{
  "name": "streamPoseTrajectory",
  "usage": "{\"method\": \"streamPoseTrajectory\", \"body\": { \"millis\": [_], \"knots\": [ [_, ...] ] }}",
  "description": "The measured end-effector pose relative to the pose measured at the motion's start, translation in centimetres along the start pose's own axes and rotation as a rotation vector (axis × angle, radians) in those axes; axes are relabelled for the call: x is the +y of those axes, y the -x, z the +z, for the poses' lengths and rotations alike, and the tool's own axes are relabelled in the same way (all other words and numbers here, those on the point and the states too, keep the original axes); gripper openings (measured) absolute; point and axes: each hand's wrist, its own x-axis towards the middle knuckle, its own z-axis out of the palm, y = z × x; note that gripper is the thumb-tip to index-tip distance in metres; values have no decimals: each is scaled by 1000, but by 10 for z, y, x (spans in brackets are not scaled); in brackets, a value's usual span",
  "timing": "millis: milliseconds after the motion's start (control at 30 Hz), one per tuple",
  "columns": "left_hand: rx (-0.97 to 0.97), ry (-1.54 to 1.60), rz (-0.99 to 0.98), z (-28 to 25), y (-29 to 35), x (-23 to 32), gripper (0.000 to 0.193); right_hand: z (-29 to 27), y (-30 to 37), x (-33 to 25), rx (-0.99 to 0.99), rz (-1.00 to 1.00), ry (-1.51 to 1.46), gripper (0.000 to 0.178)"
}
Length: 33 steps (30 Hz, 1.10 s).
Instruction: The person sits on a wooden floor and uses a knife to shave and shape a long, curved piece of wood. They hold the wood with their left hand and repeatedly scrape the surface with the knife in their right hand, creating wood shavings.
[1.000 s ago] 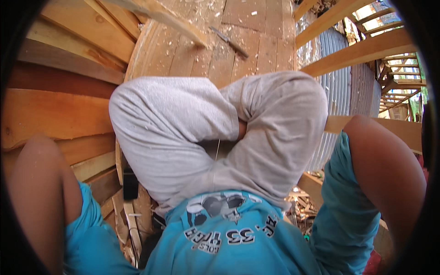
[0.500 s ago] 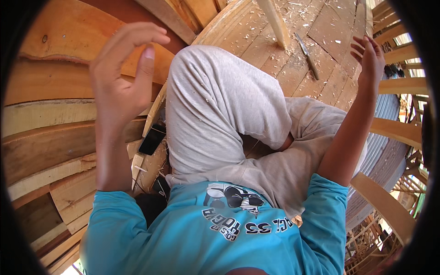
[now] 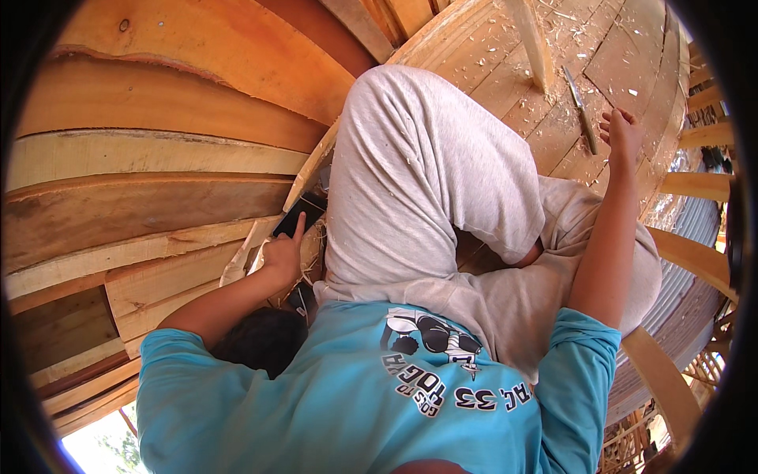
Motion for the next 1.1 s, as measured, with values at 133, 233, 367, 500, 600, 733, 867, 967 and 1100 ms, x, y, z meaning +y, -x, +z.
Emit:
{"method": "streamPoseTrajectory", "body": {
  "millis": [133,233,367,500,600,733,867,967,1100],
  "knots": [
    [26,110,-25,16,1,-1,110,-1,5,2,-11,9,-1,32],
    [-78,177,-54,17,-1,-3,112,-2,11,-1,-1,15,-4,32],
    [17,241,-35,40,0,-2,116,-3,9,1,0,29,16,32],
    [-20,254,-69,40,0,-3,116,-4,5,7,-12,24,19,32],
    [-33,241,-69,30,5,-1,116,-2,5,8,-15,32,22,30],
    [-33,272,-60,22,10,5,115,-5,7,7,-2,37,30,28],
    [-22,293,-62,27,10,7,114,-3,9,6,-3,29,29,28],
    [-112,312,-77,14,14,9,114,-4,10,7,-7,26,27,27],
    [-121,273,-104,25,11,10,113,-5,11,9,-27,16,27,27]
  ]
}}
